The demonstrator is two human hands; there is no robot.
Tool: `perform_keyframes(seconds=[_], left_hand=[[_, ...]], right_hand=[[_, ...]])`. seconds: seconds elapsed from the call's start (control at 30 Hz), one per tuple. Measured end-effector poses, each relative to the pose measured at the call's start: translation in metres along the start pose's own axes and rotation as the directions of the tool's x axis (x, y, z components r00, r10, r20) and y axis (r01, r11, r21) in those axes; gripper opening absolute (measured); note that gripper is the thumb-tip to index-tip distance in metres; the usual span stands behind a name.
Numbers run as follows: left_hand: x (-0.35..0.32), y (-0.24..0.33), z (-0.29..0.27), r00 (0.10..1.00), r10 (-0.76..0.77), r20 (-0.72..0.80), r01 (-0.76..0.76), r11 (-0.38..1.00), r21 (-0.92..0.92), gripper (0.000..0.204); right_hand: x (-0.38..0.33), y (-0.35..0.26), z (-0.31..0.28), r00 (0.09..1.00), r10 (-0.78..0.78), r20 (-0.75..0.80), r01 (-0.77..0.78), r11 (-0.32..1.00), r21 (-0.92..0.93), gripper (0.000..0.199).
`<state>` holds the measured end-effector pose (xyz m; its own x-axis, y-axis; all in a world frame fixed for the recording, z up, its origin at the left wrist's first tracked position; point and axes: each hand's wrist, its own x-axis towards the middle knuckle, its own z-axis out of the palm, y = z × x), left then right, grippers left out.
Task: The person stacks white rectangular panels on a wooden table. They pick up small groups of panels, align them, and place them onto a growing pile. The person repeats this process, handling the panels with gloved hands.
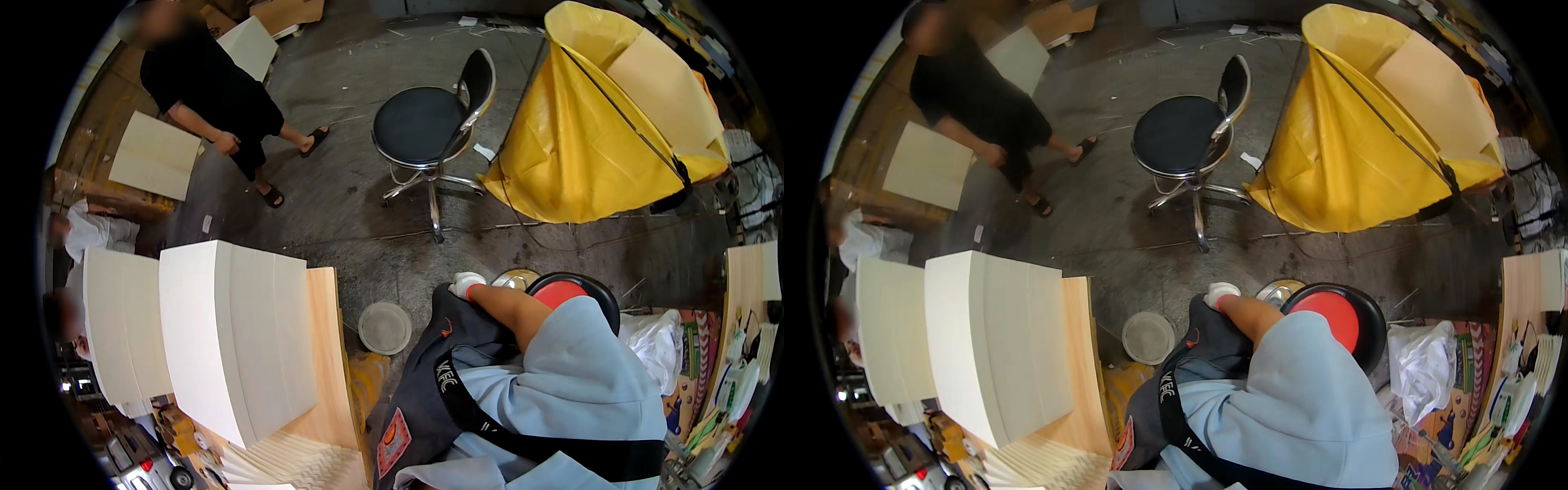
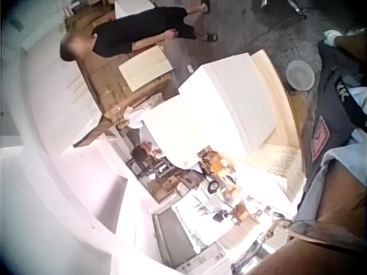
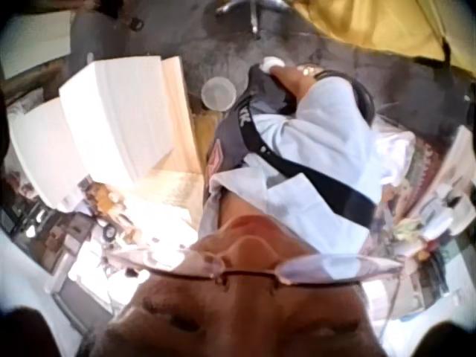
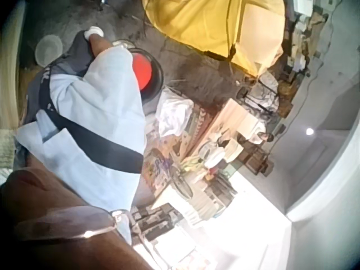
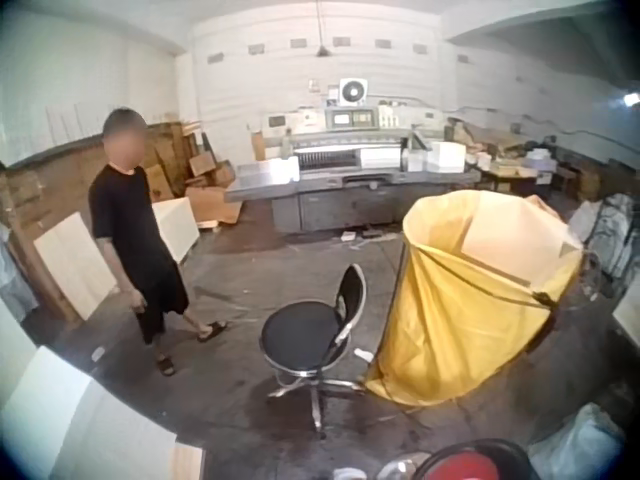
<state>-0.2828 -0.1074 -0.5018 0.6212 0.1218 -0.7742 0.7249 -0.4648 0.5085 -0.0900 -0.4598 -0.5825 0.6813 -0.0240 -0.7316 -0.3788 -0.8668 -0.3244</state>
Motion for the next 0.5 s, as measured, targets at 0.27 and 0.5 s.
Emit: perform_keyframes(seconds=[0.27, 0.5], left_hand=[[0.008, 0.007, -0.002, 0.998, -0.008, 0.059, 0.003, 0.997, 0.081, 0.040], [0.005, 0.003, -0.003, 0.996, -0.012, 0.083, 0.003, 0.994, 0.110, 0.037]], right_hand=[[-0.006, 0.017, 0.002, 0.999, 0.051, -0.014, -0.050, 0.997, 0.055, 0.049], [-0.006, 0.024, 0.008, 0.998, 0.061, -0.034, -0.059, 0.996, 0.063, 0.049]])
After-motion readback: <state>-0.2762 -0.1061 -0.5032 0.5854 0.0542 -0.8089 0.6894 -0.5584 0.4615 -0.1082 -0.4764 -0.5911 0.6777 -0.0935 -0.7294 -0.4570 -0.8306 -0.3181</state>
